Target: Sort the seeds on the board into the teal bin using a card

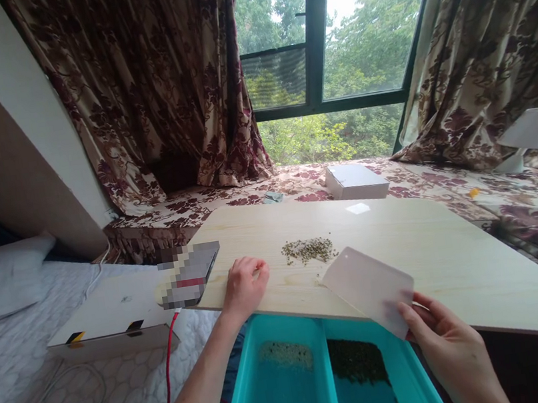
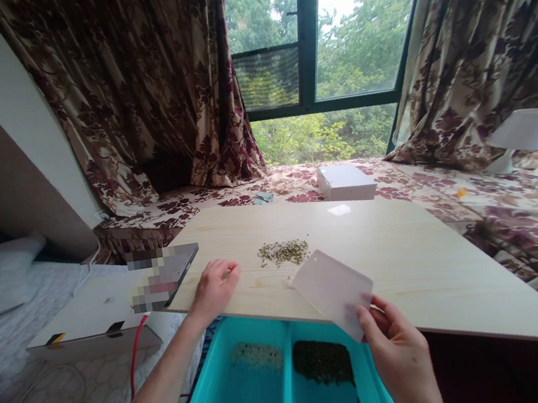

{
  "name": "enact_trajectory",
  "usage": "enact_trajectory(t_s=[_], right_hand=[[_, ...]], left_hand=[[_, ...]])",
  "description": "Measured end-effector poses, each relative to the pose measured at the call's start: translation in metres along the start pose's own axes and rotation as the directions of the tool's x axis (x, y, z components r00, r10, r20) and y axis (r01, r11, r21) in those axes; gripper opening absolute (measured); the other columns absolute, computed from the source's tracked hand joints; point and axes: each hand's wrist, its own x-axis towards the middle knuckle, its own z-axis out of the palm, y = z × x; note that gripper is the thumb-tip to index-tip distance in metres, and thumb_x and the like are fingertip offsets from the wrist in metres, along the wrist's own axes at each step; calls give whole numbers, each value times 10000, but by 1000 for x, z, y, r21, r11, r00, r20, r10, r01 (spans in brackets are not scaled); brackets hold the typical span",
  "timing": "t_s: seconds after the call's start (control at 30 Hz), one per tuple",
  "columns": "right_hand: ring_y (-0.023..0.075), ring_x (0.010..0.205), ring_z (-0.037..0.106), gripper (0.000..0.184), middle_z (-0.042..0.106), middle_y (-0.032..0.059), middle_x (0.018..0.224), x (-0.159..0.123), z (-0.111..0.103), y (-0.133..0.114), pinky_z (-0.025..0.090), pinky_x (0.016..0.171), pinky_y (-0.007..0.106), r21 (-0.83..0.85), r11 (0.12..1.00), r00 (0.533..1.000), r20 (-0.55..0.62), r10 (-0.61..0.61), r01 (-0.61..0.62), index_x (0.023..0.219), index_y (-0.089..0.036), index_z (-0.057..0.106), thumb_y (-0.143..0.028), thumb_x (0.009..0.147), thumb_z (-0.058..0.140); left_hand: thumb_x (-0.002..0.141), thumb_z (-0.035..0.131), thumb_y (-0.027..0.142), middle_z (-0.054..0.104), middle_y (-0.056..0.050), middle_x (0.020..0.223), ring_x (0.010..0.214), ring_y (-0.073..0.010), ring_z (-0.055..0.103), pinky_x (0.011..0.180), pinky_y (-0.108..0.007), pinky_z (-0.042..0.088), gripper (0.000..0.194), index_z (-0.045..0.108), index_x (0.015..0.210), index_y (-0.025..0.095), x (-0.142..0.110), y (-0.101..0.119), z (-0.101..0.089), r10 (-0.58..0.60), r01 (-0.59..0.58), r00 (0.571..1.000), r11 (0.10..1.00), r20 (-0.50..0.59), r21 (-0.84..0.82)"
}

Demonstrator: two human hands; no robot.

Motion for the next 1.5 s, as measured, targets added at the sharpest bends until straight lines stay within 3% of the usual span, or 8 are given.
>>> enact_trajectory(t_s=[0.23, 0.43, 0.67, 0.9, 1.2, 1.5], right_hand=[[245, 673, 709, 525, 757, 59, 747, -3, 1, 2, 565, 508, 267, -31, 999, 1000, -20, -12, 11, 940, -195, 621, -480, 524, 767], [237, 635, 696, 509, 746, 51, 689, -13, 13, 10, 545, 456, 254, -45, 999, 999, 36, -16, 18, 903, -196, 648, -512, 519, 760], [248, 631, 698, 456, 755, 66, 746, -26, 15, 20, 556, 470, 280, -1, 999, 970, 241, 40, -41, 915, -188, 686, -475, 570, 769], [230, 693, 706, 518, 760, 55, 765, 2, 2, -9, 560, 519, 241, 17, 1000, 1000, -1, -3, 3, 941, -191, 632, -448, 516, 778], [267, 763, 712, 482, 761, 98, 795, 23, 17, -16, 546, 489, 265, -27, 997, 995, 70, -69, 71, 899, -178, 610, -436, 508, 727], [279, 842, 709, 502, 762, 90, 799, 22, 1, -9, 564, 539, 261, -27, 998, 998, -5, -57, 57, 913, -190, 604, -459, 509, 731]], left_hand=[[833, 493, 259, 667, -23, 806, 857, -202, 571, 833, -352, 447, 178, 636, 734, 220, 0, -1, 1, 6, -6, 1000, 1000, -2, 19], [839, 499, 280, 670, -31, 890, 909, -214, 567, 892, -379, 419, 167, 643, 775, 225, 0, -1, 1, 9, -5, 998, 998, -64, 64], [850, 485, 274, 669, -28, 882, 912, -212, 565, 888, -376, 417, 175, 635, 776, 222, 0, -1, 0, 12, -9, 998, 999, -59, 52], [850, 489, 287, 670, -25, 869, 914, -214, 567, 888, -378, 414, 178, 630, 763, 223, 0, -2, 1, 21, -18, 998, 999, -56, 48], [855, 476, 284, 667, -25, 862, 909, -210, 569, 878, -373, 419, 192, 628, 757, 220, 1, -2, 1, 30, -28, 998, 998, -48, 54], [852, 474, 281, 662, -24, 842, 894, -210, 571, 866, -368, 428, 191, 627, 753, 221, 1, -1, 1, 38, -35, 998, 998, -51, 57]])
